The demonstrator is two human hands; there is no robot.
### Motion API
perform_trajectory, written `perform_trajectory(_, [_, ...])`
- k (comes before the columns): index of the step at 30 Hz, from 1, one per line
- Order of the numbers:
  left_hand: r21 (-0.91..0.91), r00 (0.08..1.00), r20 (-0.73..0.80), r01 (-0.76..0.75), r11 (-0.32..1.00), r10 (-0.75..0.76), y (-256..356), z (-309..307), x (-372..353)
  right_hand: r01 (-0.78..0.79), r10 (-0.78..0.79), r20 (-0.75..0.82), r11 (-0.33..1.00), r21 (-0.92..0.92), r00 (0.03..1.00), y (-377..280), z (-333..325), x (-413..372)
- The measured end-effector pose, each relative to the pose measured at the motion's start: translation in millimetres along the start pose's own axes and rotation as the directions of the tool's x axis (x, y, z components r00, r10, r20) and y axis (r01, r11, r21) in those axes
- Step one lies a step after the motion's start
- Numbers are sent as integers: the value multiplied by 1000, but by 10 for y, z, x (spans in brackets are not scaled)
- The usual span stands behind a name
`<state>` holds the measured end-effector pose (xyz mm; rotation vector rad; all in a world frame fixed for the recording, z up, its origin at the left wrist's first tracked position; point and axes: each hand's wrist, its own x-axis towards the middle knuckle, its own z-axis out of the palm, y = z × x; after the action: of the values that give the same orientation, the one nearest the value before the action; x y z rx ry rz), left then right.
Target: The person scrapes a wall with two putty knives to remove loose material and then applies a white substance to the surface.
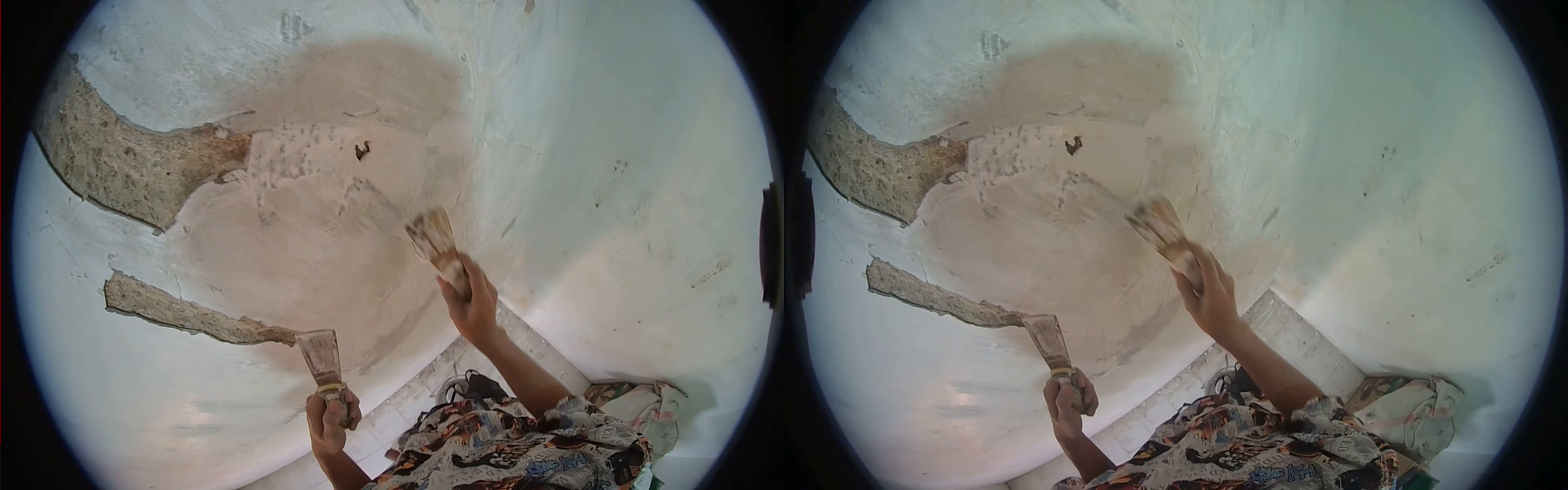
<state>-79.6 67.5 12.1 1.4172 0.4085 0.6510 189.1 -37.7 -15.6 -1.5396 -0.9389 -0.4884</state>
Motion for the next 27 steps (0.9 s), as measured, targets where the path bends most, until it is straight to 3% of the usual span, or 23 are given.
perform_trajectory(1, [3, 1000, 1, 16, 1000, -16, 4, 16, 12, 64, -64, -16, 998, 11, 998, -137, 0, 179])
perform_trajectory(4, [15, 998, 61, 0, 1000, -1, 16, 83, 111, 49, -50, 18, 995, 88, 999, -305, 99, 543])
perform_trajectory(10, [-5, 998, 65, -26, 1000, 27, -9, 29, 107, 24, -23, 23, 998, -54, 999, 194, 143, -173])
perform_trajectory(16, [-14, 999, 50, -14, 1000, 15, 18, 39, 124, 116, -116, -79, 993, 5, 990, -230, -22, 362])
perform_trajectory(19, [-52, 997, 71, -31, 998, 35, -17, 52, 124, 118, -121, -85, 992, -43, 989, -138, 138, 464])
perform_trajectory(23, [-31, 997, 64, -37, 999, 39, -48, 20, 90, 16, -23, -68, 995, -96, 997, 93, 131, -48])
perform_trajectory(27, [-59, 998, 44, -32, 998, 34, -57, 1, 81, 56, -61, -110, 997, -47, 992, 38, -5, -113])
